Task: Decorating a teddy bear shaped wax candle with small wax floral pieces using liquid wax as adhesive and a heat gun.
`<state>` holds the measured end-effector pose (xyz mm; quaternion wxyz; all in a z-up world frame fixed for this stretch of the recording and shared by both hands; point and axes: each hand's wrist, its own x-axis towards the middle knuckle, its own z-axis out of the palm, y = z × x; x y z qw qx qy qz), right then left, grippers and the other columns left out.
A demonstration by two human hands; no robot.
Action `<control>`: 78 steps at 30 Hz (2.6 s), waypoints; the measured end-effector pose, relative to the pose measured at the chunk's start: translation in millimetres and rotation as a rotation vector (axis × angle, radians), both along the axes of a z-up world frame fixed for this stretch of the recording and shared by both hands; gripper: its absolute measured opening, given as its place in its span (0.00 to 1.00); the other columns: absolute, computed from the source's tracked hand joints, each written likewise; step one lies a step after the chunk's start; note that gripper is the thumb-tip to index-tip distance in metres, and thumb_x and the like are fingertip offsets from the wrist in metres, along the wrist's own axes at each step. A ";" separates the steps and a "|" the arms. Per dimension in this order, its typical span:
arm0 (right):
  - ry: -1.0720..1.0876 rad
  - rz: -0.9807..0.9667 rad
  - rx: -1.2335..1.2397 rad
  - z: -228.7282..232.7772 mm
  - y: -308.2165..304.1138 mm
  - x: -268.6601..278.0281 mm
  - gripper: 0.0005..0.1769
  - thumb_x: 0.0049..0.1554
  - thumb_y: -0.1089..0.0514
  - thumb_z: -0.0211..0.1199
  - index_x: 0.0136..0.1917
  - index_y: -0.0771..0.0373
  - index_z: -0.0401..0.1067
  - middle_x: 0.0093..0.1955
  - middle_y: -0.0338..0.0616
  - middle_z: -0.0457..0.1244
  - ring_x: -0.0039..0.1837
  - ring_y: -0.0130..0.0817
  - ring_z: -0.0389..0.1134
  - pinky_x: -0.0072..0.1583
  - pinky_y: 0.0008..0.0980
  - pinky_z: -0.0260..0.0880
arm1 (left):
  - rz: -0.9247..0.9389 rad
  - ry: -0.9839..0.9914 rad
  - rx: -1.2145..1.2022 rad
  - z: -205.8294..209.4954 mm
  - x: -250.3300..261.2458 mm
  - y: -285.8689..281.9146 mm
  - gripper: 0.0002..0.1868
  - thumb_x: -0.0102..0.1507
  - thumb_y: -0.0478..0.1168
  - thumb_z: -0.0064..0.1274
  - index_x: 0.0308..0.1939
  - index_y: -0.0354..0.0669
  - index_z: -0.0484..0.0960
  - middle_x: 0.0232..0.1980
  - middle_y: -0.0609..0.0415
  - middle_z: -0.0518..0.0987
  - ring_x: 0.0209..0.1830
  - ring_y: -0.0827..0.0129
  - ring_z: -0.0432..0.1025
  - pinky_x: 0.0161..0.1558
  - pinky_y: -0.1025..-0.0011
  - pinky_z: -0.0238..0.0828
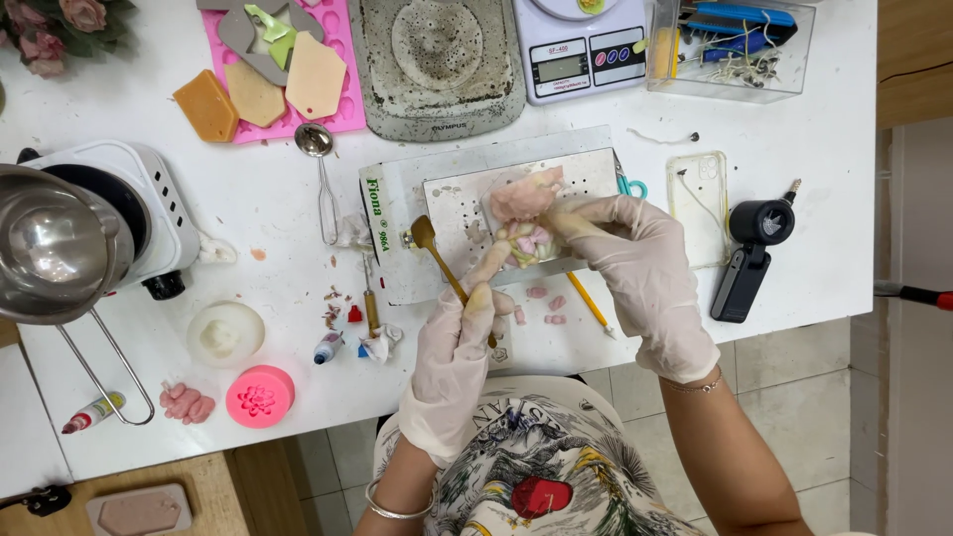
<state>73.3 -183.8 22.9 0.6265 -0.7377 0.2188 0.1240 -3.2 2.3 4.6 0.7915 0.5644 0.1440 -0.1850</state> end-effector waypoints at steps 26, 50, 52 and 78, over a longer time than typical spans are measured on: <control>-0.283 -0.388 0.417 1.3 -87.5 -146.5 0.11 0.66 0.58 0.61 0.55 0.68 0.75 0.45 0.49 0.70 0.38 0.33 0.69 0.40 0.30 0.69 | 0.147 -0.874 1.117 -30.9 35.8 -19.0 0.25 0.61 0.51 0.68 0.58 0.48 0.79 0.43 0.54 0.76 0.42 0.61 0.70 0.42 0.61 0.65; -0.194 -0.290 0.123 25.2 -84.3 -136.9 0.18 0.68 0.61 0.54 0.64 0.77 0.73 0.42 0.55 0.70 0.38 0.33 0.67 0.42 0.29 0.66 | 0.169 -1.143 1.403 -5.0 16.9 11.0 0.14 0.62 0.40 0.63 0.50 0.64 0.85 0.51 0.70 0.79 0.48 0.68 0.71 0.54 0.60 0.60; -0.322 -0.219 0.048 27.7 -75.7 -136.5 0.17 0.68 0.63 0.53 0.64 0.78 0.72 0.46 0.59 0.71 0.42 0.37 0.70 0.46 0.31 0.69 | 0.396 -0.761 0.984 -6.8 1.8 17.4 0.08 0.61 0.40 0.66 0.42 0.49 0.85 0.45 0.66 0.80 0.44 0.71 0.72 0.53 0.68 0.64; -0.329 0.360 0.468 2.8 159.3 -23.8 0.24 0.71 0.52 0.46 0.62 0.76 0.70 0.48 0.55 0.71 0.47 0.37 0.72 0.51 0.33 0.73 | 0.722 -0.448 0.833 1.6 -70.3 193.9 0.11 0.57 0.29 0.66 0.41 0.46 0.87 0.42 0.61 0.82 0.43 0.74 0.67 0.51 0.73 0.60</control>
